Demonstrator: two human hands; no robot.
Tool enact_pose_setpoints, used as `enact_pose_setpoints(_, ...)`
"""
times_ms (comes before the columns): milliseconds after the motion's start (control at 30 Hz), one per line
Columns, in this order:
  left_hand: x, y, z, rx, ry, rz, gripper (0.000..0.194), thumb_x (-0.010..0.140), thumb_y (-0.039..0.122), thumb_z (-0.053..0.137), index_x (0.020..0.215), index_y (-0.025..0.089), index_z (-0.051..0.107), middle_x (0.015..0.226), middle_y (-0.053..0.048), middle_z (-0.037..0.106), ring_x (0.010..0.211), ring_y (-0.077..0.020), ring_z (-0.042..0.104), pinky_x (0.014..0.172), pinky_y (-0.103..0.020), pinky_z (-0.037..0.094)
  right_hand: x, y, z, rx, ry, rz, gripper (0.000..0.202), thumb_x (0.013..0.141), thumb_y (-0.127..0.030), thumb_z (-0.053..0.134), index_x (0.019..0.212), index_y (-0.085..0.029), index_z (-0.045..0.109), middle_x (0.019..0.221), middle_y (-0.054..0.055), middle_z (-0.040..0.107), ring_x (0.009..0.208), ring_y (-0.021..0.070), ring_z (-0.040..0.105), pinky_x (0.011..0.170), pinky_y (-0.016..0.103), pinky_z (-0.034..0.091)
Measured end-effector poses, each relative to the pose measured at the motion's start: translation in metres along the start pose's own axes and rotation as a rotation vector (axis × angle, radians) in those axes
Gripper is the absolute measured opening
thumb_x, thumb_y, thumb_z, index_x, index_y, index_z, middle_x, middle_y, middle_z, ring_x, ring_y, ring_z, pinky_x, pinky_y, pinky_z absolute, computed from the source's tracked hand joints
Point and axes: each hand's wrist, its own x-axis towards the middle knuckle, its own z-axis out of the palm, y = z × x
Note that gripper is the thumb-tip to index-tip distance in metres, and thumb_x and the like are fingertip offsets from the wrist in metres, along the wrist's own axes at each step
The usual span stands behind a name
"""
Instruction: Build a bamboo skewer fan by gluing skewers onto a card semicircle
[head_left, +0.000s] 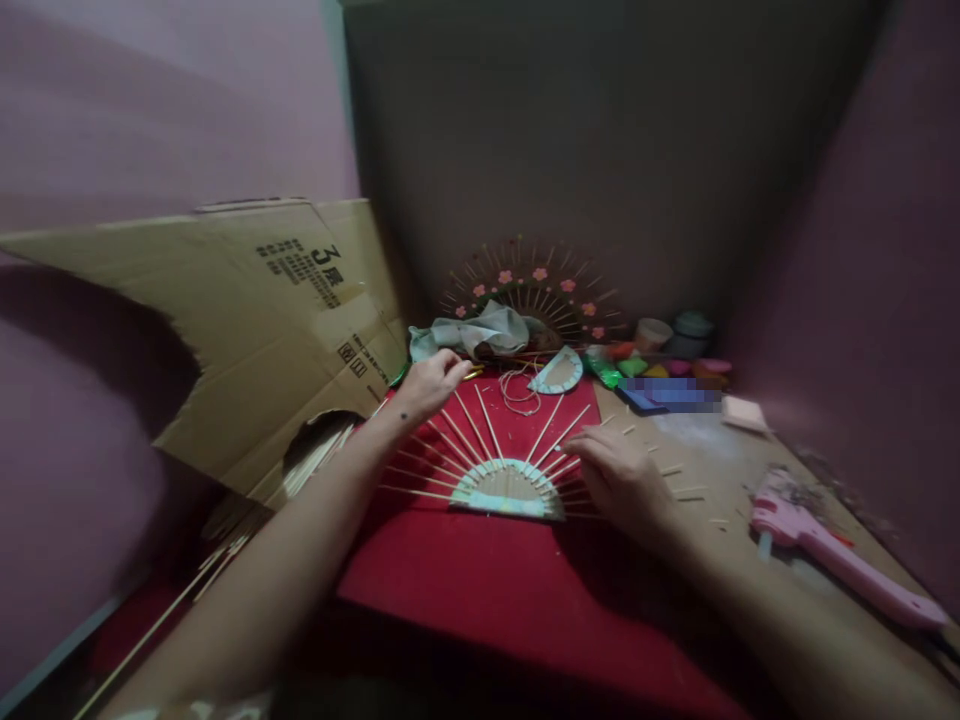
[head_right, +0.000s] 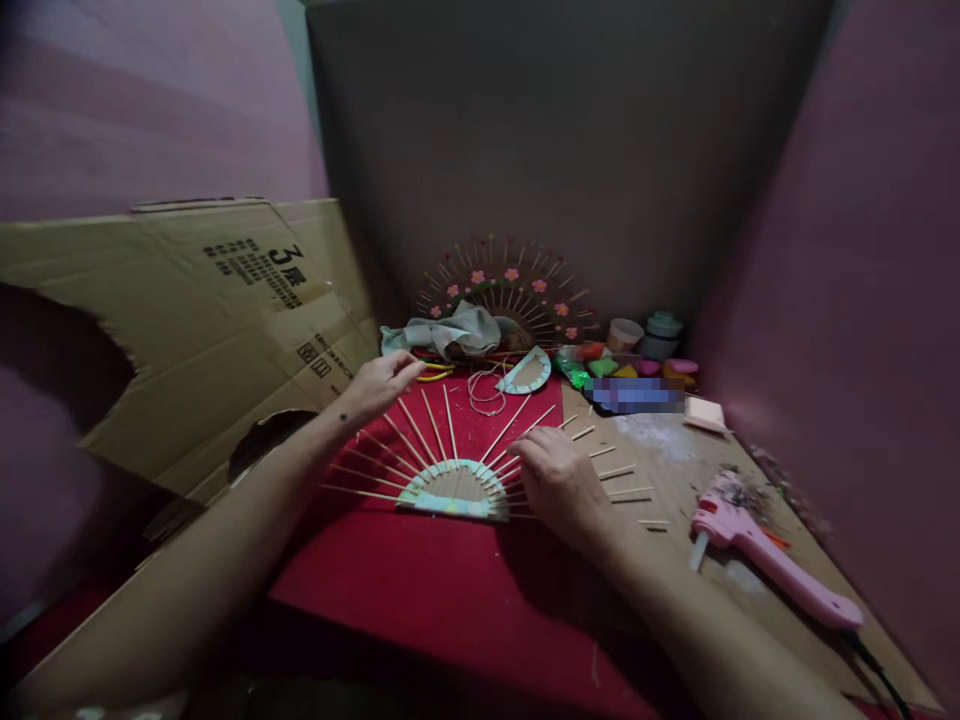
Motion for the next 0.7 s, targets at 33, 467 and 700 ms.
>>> enact_pose_setpoints(33,0.012,-0.008,-0.002,0.06,-0.026,-0.018,0.028,0.091,0.031,0.043,0.094,0.012,0.064,0.085,-0.007,0.067,0.082,-0.019,0.062,0.074,-0.029,0.047,0.0,0.0,-0.001,0.002,0.02,0.016,0.023,0.086,-0.005,0.042,0.086,-0.015,0.063,0.077,0.008,0.067,0.074,0.0185,0.061,0.069,0.031,0.05)
enact_pose_setpoints(467,0.125,-0.056,0.05,0.61,-0.315,0.061,0.035,0.09,0.035,0.056,0.12,0.015,0.055,0.121,-0.01,0.057,0.104,-0.0219,0.059,0.087,-0.044,0.051,0.02,-0.01,-0.037,-0.032,-0.12,0.282,0.012,0.09,-0.021,0.046,0.091,-0.019,0.058,0.075,0.005,0.068,0.063,0.0161,0.061,0.057,0.027,0.043)
enact_pose_setpoints(700,0.139,-0.052,0.033,0.604,-0.327,0.129,0.029,0.062,0.021,0.071,0.089,0.011,0.066,0.103,-0.018,0.064,0.108,-0.0347,0.052,0.091,-0.04,0.04,0.094,0.102,-0.007,-0.375,-0.491,0.522,0.024,0.092,-0.019,0.043,0.096,-0.017,0.067,0.099,0.01,0.071,0.092,0.021,0.065,0.071,0.027,0.044)
